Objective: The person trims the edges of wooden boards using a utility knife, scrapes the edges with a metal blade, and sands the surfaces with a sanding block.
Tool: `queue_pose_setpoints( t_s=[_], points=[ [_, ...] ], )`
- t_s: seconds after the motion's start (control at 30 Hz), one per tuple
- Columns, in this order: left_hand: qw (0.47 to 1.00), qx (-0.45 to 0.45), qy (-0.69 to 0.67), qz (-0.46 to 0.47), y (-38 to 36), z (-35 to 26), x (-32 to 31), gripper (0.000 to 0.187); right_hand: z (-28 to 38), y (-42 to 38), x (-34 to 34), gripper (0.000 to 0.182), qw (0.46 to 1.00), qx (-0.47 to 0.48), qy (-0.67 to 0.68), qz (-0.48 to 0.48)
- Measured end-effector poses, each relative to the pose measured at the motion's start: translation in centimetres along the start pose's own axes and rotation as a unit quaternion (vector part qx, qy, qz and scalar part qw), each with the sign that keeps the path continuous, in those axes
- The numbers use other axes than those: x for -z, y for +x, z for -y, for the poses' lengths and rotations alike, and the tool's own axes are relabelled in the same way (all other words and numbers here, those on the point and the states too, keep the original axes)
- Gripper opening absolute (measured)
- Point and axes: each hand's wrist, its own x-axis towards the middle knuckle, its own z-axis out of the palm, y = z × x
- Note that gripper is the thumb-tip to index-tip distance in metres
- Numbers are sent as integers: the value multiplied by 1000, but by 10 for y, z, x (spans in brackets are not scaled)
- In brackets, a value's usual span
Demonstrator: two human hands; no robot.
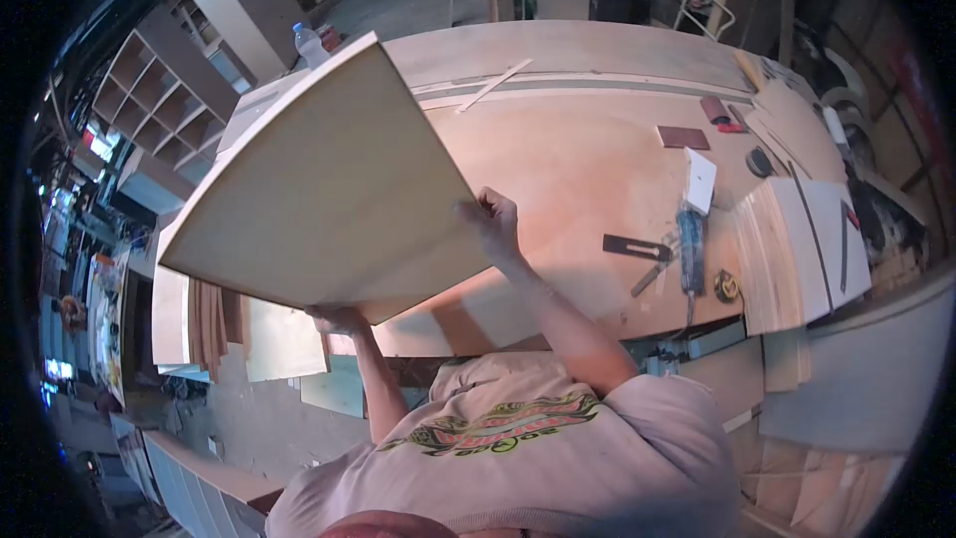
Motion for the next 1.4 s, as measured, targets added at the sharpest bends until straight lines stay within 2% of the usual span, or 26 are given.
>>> queue_pose_setpoints(
  t_s=[0.1, 0.13, 0.17, 0.23, 0.27, 0.37, 0.4, 0.43, 0.5, 0.6, 0.63, 0.67, 0.7, 0.73, 0.77, 0.8, 0.87, 0.93, 0.97, 1.0, 1.03, 1.07, 1.13, 1.17, 1.23, 1.4],
  points=[
    [999, 9, 3, -41, -9, 13, 14, 59, -17, 6, 16, 37, 999, -34, 16, 8],
    [989, -36, 140, -5, -5, 23, 22, 54, -24, 3, 20, 36, 999, -45, -2, 9],
    [984, -58, 168, 1, -5, 34, 33, 50, -30, -3, 27, 36, 998, -66, 4, 22],
    [977, -98, 190, 4, -10, 15, 29, 43, -42, -3, 26, 31, 993, -103, 3, -63],
    [971, -121, 208, 1, -14, 7, 28, 41, -38, 1, 21, 30, 992, -112, 40, -34],
    [951, -147, 270, -7, -21, -8, 25, 45, -44, 3, 43, 49, 996, -79, -30, 43],
    [972, -43, 232, 10, -26, -34, 17, 50, -76, 0, 55, 52, 995, -77, -55, -38],
    [974, 5, 226, -11, -22, -48, 8, 53, -103, 1, 57, 55, 987, -69, -77, -123],
    [962, 10, 266, 68, -5, -61, 12, 54, -85, 4, 56, 56, 994, -93, -47, -41],
    [979, -106, 89, 149, 19, -147, -33, 53, -67, 7, 63, 51, 992, -124, 23, 8],
    [976, -157, 74, 135, 36, -151, -38, 53, -66, 4, 61, 50, 985, -158, 67, -17],
    [977, -99, -40, 184, 46, -174, -48, 54, -64, 2, 59, 48, 975, -189, 111, -46],
    [970, -129, -16, 205, 63, -184, -52, 56, -66, 3, 55, 50, 952, -241, 156, -106],
    [961, -160, 5, 224, 80, -194, -56, 59, -67, 4, 55, 50, 956, -239, 125, -115],
    [957, -153, 21, 244, 92, -196, -59, 62, -82, 6, 74, 47, 977, -190, -11, -93],
    [937, -48, -185, 293, 95, -201, -66, 61, -97, 7, 93, 46, 975, -140, -152, -85],
    [867, 107, -402, 274, 95, -208, -67, 57, -72, -6, 103, 47, 931, -75, -357, 6],
    [963, -121, -117, 210, 92, -200, -76, 47, -63, -7, 99, 53, 977, -114, -168, 69],
    [963, -124, -113, 211, 92, -200, -74, 47, -72, -15, 106, 53, 977, -116, -163, 70],
    [950, -10, -250, 188, 84, -215, -74, 45, -88, -29, 124, 56, 965, -137, -220, 46],
    [948, 5, -262, 183, 82, -217, -74, 44, -89, -40, 131, 58, 947, -160, -279, 17],
    [961, -35, -203, 185, 83, -219, -68, 44, -91, -46, 144, 58, 945, -164, -283, 1],
    [974, -124, -38, 187, 90, -222, -59, 42, -68, -65, 163, 51, 842, -61, -534, 48],
    [969, -156, 31, 187, 96, -224, -55, 41, -55, -75, 173, 51, 831, -75, -551, 12],
    [953, -194, 139, 188, 112, -230, -49, 39, -38, -84, 184, 42, 784, -13, -621, 0],
    [901, -235, 298, 209, 147, -249, -49, 36, 4, -103, 225, 43, 766, -9, -633, -110]
  ],
)
